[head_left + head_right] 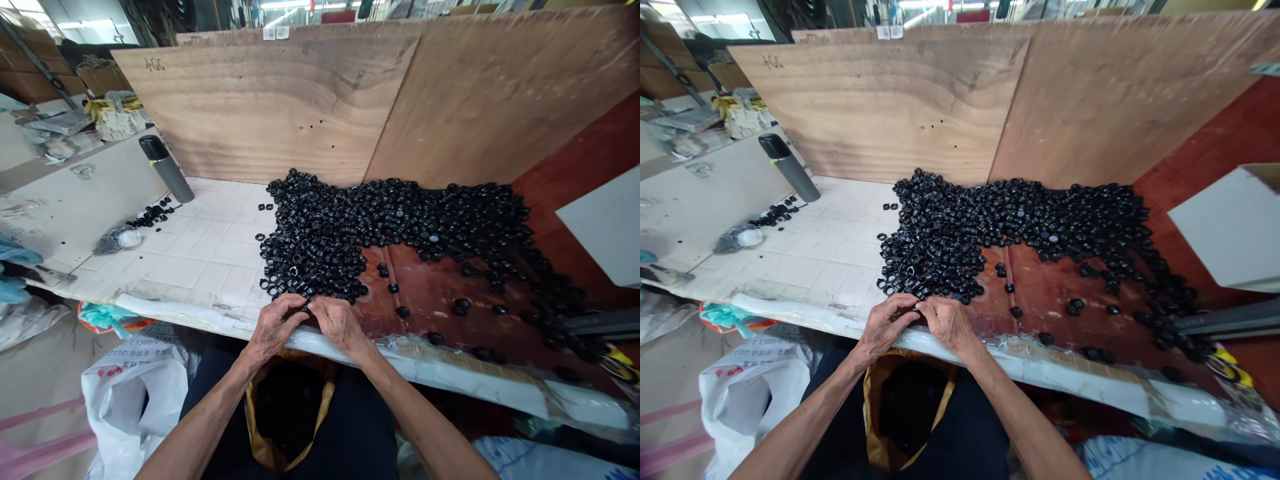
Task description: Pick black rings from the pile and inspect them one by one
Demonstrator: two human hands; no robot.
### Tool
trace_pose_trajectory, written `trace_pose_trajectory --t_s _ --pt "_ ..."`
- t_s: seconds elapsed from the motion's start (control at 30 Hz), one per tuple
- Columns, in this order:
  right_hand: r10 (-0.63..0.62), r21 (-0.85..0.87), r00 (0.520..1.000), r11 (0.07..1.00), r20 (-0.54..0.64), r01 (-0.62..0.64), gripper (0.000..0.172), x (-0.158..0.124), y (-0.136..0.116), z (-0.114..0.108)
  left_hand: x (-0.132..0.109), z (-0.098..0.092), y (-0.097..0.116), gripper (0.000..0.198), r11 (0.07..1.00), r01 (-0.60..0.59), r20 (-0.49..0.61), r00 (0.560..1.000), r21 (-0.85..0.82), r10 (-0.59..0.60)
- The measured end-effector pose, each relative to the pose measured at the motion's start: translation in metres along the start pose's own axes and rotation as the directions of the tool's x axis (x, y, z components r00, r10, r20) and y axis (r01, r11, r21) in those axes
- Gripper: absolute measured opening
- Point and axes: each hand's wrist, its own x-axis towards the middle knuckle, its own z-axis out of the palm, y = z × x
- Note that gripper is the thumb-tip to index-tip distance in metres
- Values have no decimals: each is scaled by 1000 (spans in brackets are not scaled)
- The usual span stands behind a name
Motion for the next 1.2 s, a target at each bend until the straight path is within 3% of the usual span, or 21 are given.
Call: trace_pose_trajectory --t_s 0.1,0.23,0.33,0.47,0.53,0.67,0.73,0.87,0.93,0.97,1.0,1.07,1.13,1.2 --pt "2 82 1000 997 16 -4 29 -1 -5 -5 -2 0 -3 16 999 31 -41 999 -10 -31" --pt "-7 95 1000 996 27 5 39 -1 -12 -8 -5 1 -6 16 998 67 -60 996 -11 -67" --pt "5 131 1000 991 11 -6 26 -1 -14 -8 -7 1 -8 17 997 72 -63 995 -16 -73" --pt "5 146 1000 989 5 -6 26 2 -15 -10 -3 -1 -6 17 998 66 -63 996 -17 -66" --pt "19 174 1000 985 -21 -15 15 4 -16 -11 -1 -3 -3 16 998 42 -49 998 -37 -44" --pt "122 264 992 956 38 -128 13 -7 -27 -9 -12 -3 5 15 998 6 -10 1000 -56 -7" --pt "289 359 953 883 92 -303 14 -23 -40 0 -30 -1 8 17 1000 -5 12 1000 -9 5" --pt "557 487 790 631 257 -604 21 -57 -67 21 -74 -9 15 32 974 -176 104 981 143 162" --pt "557 417 763 639 328 -646 22 -63 -73 22 -82 -20 22 31 960 -225 183 964 169 194" --pt "537 344 789 711 298 -614 21 -61 -72 18 -81 -26 26 27 958 -217 210 962 185 177" --pt "501 243 836 802 227 -546 19 -57 -68 13 -76 -31 29 22 960 -184 217 966 213 137" --pt "364 -35 930 930 -52 -366 14 -43 -54 1 -58 -37 33 21 951 -72 135 990 301 32" --pt "252 -285 954 913 -166 -290 14 -27 -36 -6 -34 -35 30 12 930 55 16 998 364 -65" --pt "246 -445 958 849 -146 -286 16 -14 -22 -6 -12 -26 21 16 904 107 -23 994 415 -107"
